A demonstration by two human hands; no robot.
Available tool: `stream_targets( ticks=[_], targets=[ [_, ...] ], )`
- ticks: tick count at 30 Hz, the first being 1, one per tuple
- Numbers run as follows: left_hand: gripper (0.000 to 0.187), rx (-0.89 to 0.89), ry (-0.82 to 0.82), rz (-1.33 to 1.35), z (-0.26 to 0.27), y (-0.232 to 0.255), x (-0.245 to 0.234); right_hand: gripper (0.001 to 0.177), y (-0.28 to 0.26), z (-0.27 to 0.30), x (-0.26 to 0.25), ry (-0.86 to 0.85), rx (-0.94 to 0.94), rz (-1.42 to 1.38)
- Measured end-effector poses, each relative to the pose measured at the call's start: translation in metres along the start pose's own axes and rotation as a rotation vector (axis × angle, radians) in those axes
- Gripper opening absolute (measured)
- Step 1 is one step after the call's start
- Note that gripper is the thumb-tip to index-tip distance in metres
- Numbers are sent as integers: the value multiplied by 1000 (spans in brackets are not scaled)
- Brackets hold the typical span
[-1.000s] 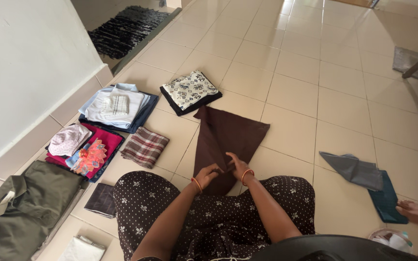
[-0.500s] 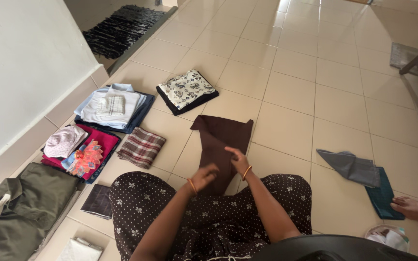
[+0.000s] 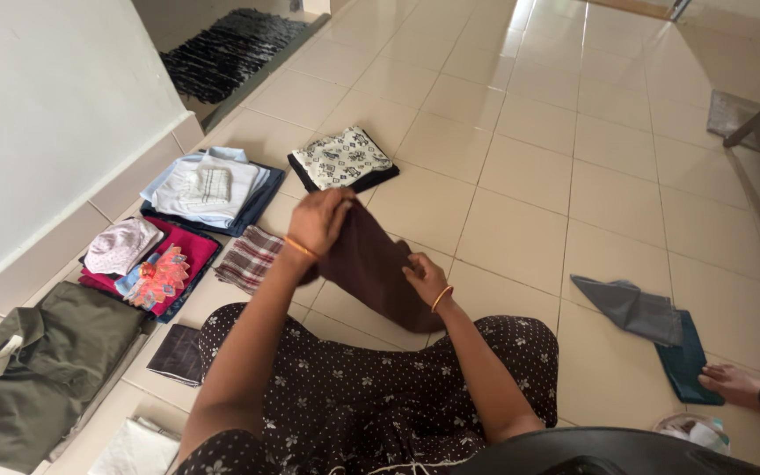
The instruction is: The person folds clothes by hand while sitting on the floor, handling a black wallet-like object and then several pieces of fabric.
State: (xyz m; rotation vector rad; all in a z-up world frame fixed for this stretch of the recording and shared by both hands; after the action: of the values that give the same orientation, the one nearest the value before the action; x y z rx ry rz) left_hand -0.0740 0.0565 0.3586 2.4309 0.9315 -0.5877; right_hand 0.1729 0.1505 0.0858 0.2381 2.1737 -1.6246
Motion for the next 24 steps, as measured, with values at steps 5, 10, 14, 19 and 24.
stream_targets(
  ticks=[5, 10, 14, 19, 24],
  targets=[
    [9, 35, 66, 5, -42, 28, -45, 28, -37, -5, 7, -63, -35, 89],
    [8, 16, 199, -3, -50, 27, -74, 47, -31, 7, 26, -297, 137, 288],
    [10, -101, 350, 87, -46, -3, -103, 31, -19, 24, 30, -342, 102, 261],
    [10, -96, 418, 29, -38, -25, -133, 33, 3, 33, 24, -353, 183, 247],
    [8, -281, 426, -310, 0, -104, -120, 30, 28, 0, -23, -176, 174, 270]
  ],
)
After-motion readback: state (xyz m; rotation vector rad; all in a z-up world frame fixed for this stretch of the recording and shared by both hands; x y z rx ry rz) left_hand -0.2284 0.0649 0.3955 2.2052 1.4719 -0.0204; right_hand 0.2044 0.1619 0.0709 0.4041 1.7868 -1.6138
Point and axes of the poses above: each hand's wrist, its own z-axis away from the middle knuckle, its own x-axis out of the palm, y = z × x, the point moved 8 cm from there along -z, towards the middle knuckle, and after that the axes turned 4 degrees about x, right-handed, at the moved point
